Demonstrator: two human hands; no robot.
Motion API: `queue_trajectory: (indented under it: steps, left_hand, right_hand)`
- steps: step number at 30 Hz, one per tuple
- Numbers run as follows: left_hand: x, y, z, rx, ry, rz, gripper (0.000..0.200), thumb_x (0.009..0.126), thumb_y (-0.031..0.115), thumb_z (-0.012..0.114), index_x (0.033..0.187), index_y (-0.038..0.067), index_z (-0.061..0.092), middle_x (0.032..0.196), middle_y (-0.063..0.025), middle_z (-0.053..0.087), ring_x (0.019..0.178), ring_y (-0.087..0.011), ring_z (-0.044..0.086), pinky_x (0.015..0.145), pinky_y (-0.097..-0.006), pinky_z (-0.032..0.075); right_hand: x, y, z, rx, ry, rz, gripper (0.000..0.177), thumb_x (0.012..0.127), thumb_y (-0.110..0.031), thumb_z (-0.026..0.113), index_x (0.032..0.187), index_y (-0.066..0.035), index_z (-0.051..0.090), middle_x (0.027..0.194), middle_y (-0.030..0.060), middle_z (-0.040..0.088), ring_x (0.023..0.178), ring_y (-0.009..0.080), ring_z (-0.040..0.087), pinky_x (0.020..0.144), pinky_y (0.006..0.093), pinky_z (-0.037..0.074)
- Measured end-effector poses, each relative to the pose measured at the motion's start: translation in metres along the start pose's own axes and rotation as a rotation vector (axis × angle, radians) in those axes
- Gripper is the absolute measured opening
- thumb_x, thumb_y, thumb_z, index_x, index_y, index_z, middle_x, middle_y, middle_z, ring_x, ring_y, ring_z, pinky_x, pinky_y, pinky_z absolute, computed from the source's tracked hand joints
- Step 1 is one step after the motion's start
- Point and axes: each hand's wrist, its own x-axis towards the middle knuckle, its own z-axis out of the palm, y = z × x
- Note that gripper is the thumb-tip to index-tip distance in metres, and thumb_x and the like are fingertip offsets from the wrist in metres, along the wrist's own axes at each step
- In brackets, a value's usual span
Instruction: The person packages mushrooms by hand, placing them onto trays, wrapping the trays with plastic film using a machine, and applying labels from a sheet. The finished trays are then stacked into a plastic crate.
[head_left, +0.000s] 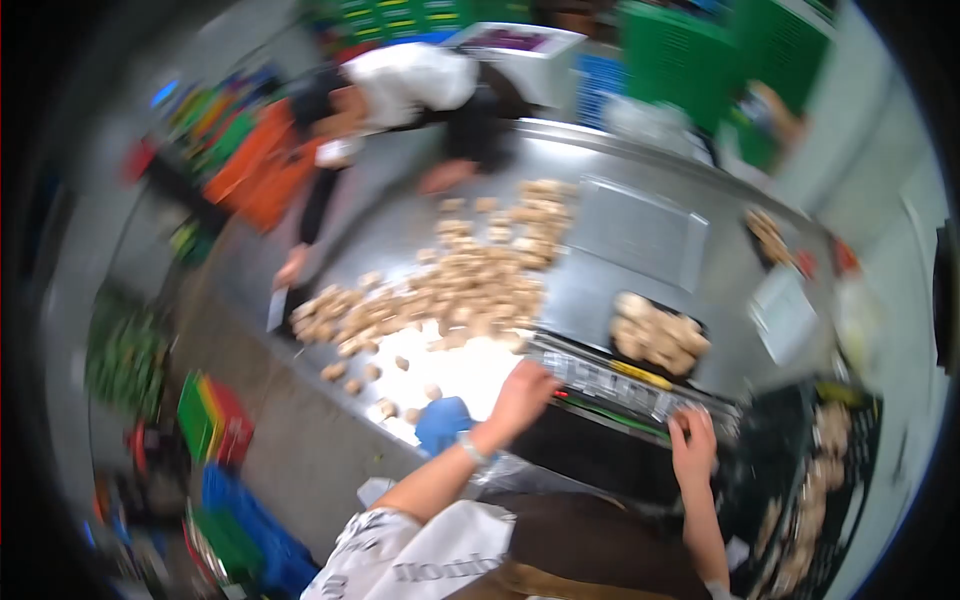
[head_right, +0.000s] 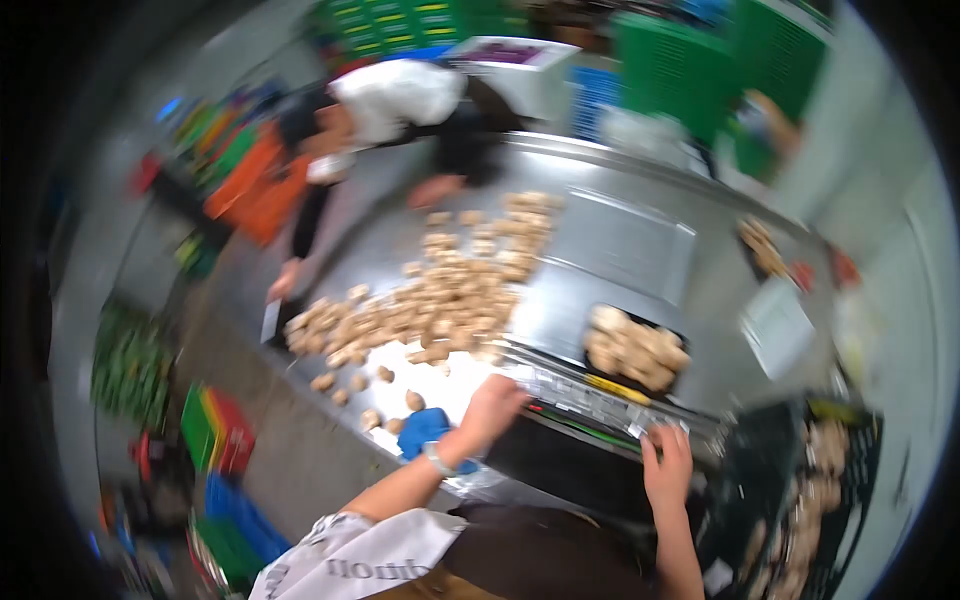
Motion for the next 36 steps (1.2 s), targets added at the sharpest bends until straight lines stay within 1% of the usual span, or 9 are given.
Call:
queue_trajectory:
  steps: [6,11,19,22,25,30,31,32,36]
  left_hand:
    - [-0.043,0.058,-0.029,-0.218,-0.291,0.34,0.031,0.074,0.014,0.067,0.103,0.006,0.059,0.089,-0.0144,0.059,0.087,-0.0335,0.057,0.077,-0.0408,0.048]
    - [-0.13,0.057,-0.026,-0.306,-0.56,0.088,0.033,0.081,0.013,0.055,0.112,0.005,0.055,0.095,-0.0197,0.065,0.089,-0.0385,0.063,0.075,-0.0437,0.05]
    - [-0.187,0.032,-0.077,-0.087,-0.306,-0.136,0.022,0.084,0.014,0.053,0.105,0.007,0.056,0.086,-0.0191,0.065,0.082,-0.0388,0.063,0.068,-0.0448,0.049]
    - [-0.216,0.0,-0.072,0.02,-0.232,-0.273,0.022,0.083,0.017,0.058,0.103,0.008,0.057,0.08,-0.0179,0.064,0.075,-0.0391,0.062,0.064,-0.0483,0.047]
    - [-0.259,-0.001,-0.081,0.29,-0.139,-0.415,0.027,0.083,0.022,0.062,0.103,0.006,0.056,0.078,-0.0183,0.063,0.075,-0.0391,0.062,0.064,-0.0492,0.048]
    - [-0.324,0.028,-0.065,0.309,-0.413,-0.721,0.038,0.081,0.028,0.068,0.106,0.002,0.057,0.09,-0.0181,0.066,0.089,-0.0392,0.063,0.076,-0.0486,0.05]
    - [-0.337,0.033,-0.058,0.263,-0.431,-0.74,0.039,0.081,0.028,0.068,0.109,0.003,0.057,0.09,-0.0186,0.066,0.089,-0.0395,0.063,0.077,-0.0488,0.049]
    - [-0.351,0.037,-0.05,0.214,-0.448,-0.758,0.041,0.081,0.029,0.068,0.111,0.003,0.056,0.09,-0.019,0.065,0.09,-0.0398,0.063,0.079,-0.0491,0.049]
    - [-0.406,0.045,-0.021,0.191,-0.187,-0.776,0.047,0.082,0.03,0.068,0.121,0.008,0.053,0.107,-0.0203,0.063,0.106,-0.0387,0.058,0.085,-0.0477,0.047]
  right_hand:
    - [-0.027,-0.083,0.049,-0.033,-0.743,-0.393,0.02,0.078,-0.008,0.065,0.098,-0.003,0.062,0.088,0.0156,0.061,0.077,0.0329,0.058,0.072,0.0406,0.049]
    - [-0.058,-0.108,0.077,-0.214,-1.253,-0.302,0.033,0.082,-0.031,0.056,0.092,0.0,0.06,0.091,0.0245,0.063,0.082,0.0429,0.061,0.071,0.0501,0.048]
    - [-0.067,-0.194,0.108,-0.221,-1.367,-0.625,0.049,0.075,-0.01,0.068,0.119,-0.005,0.048,0.108,0.0239,0.058,0.099,0.0422,0.057,0.081,0.0475,0.047]
    - [-0.049,-0.208,0.093,-0.042,-1.293,-0.862,0.056,0.074,-0.01,0.071,0.123,-0.004,0.046,0.109,0.0221,0.059,0.096,0.0401,0.06,0.08,0.0467,0.049]
    - [0.014,-0.168,0.06,-0.065,-0.89,-0.579,0.071,0.073,-0.005,0.068,0.138,-0.009,0.038,0.107,0.0174,0.06,0.085,0.0284,0.065,0.072,0.0405,0.052]
    - [0.332,-0.078,-0.061,0.544,-0.518,-0.314,0.032,0.094,-0.019,0.048,0.124,-0.007,0.049,0.1,0.0105,0.058,0.073,0.0166,0.058,0.054,0.027,0.048]
    - [0.379,-0.111,-0.11,0.812,-0.595,-0.22,0.026,0.091,-0.021,0.057,0.107,-0.002,0.06,0.093,0.0146,0.064,0.08,0.0241,0.061,0.06,0.0363,0.051]
    - [0.321,-0.202,-0.151,0.769,-0.298,0.118,0.05,0.095,-0.039,0.04,0.123,0.002,0.049,0.072,0.0119,0.056,0.043,0.0139,0.037,0.04,0.0261,0.032]
    - [0.416,-0.143,-0.203,0.893,-0.221,0.089,0.042,0.093,-0.03,0.047,0.12,0.001,0.052,0.079,0.0116,0.059,0.055,0.0157,0.045,0.046,0.0259,0.037]
